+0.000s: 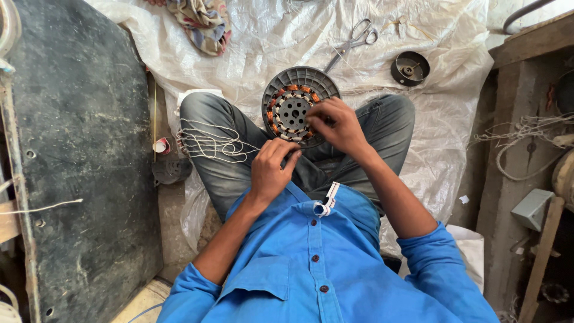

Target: The person sits on the floor and winds white string around the slots of a motor stator held between their legs. They repeatedly pull the string through the slots and tie it off, occasionally using a small yellow tool to adjust the windings.

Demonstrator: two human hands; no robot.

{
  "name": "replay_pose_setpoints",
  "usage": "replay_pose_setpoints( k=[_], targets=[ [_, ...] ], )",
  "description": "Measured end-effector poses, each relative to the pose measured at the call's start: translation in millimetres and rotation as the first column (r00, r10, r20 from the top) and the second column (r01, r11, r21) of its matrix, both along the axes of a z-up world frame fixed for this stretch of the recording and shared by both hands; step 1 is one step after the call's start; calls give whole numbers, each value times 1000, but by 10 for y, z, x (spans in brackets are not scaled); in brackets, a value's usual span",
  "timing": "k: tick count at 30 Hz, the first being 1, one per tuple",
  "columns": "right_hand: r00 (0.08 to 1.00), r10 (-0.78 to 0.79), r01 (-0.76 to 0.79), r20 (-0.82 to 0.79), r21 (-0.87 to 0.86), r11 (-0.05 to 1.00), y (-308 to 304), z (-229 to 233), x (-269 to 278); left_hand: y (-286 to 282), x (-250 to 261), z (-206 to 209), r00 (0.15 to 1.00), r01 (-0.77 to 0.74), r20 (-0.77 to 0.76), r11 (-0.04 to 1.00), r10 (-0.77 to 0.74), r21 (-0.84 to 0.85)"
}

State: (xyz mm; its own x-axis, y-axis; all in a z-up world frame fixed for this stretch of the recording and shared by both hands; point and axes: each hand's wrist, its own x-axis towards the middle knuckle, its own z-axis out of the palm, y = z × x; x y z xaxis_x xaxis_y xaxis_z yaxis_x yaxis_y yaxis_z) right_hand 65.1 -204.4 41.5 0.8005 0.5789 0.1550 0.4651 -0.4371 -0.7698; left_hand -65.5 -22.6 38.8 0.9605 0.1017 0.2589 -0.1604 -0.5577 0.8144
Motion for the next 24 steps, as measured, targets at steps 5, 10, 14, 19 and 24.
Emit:
replay_pose_setpoints(
  k=[5,10,14,19,24],
  targets=[
    [993,113,-109,34,-91,990,4,73,87,-14,20,-15,1000,5,19,999,-6,47],
    [993,63,-82,-97,-209,974,-6,132,126,-7,31,-30,1000,0,12,998,-1,59],
    [989,113,-132,-94,-230,964,-5,151,149,-21,32,-49,1000,3,25,997,-5,78],
    [975,221,-214,0,-259,942,-49,185,182,-27,60,-44,998,13,55,994,-19,105],
    [980,174,-184,-96,-107,977,-93,154,140,-60,99,-24,995,-1,97,982,-17,191]
  ],
)
